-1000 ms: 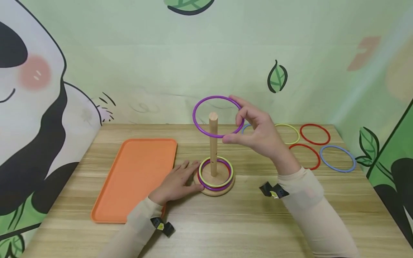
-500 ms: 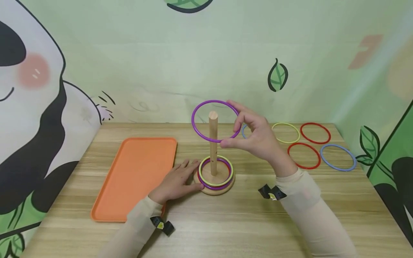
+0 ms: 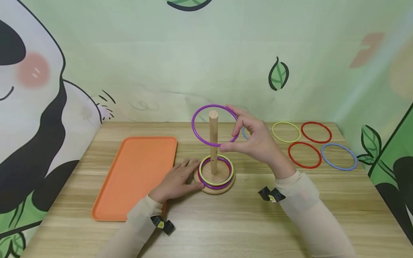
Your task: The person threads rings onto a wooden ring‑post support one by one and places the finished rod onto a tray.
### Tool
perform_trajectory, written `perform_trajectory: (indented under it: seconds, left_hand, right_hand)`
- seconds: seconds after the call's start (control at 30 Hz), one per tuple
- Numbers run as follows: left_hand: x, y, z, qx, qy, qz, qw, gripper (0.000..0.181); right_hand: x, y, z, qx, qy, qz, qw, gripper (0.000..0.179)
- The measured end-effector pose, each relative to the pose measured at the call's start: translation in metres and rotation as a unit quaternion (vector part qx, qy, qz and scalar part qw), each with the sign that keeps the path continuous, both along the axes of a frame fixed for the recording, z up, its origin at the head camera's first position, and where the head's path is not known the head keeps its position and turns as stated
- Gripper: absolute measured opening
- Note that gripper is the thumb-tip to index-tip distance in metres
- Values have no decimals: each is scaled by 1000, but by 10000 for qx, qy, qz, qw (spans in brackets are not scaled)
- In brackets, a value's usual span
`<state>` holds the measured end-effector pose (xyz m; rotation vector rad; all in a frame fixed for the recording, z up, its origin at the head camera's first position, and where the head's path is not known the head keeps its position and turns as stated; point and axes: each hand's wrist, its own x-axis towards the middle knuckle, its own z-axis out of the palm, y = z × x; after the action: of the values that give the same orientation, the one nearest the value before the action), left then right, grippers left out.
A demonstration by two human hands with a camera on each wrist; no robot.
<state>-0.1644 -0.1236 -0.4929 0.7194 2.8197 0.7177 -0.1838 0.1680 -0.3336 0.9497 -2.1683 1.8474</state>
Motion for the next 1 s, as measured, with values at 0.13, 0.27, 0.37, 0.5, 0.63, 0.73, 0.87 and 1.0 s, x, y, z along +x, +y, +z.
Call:
perform_trajectory:
  seconds: [0.13, 0.27, 0.37, 0.5, 0.63, 0.73, 0.87, 1.0]
  left_hand:
    - [0, 0, 1, 10, 6, -9, 10000, 90]
    - [0, 0, 2, 8, 12, -16, 10000, 90]
    - [0, 0, 1, 14, 39, -22, 10000, 89]
    - [0, 0, 2, -2, 37, -38, 10000, 90]
    - [1, 0, 1, -40, 25, -43, 10000, 91]
    - [1, -1, 1, -62, 1, -32, 10000, 91]
    - [2, -1, 2, -29, -26, -24, 10000, 90]
    - [1, 0, 3, 17, -5, -34, 10000, 90]
  right_hand:
    - [0, 1, -4, 103, -4, -35, 9999, 38]
    - [0, 2, -8, 137, -9, -25, 9999, 38]
    - [-1, 2, -11, 163, -11, 13, 9999, 38]
    - [-1, 2, -14, 216, 30, 30, 9998, 38]
    - [-1, 2, -17, 272, 47, -16, 9996, 38]
    - [0, 1, -19, 357, 25, -77, 9993, 38]
    - [0, 1, -20, 449, 24, -146, 9989, 39]
    - [0, 1, -22, 549, 42, -220, 9982, 39]
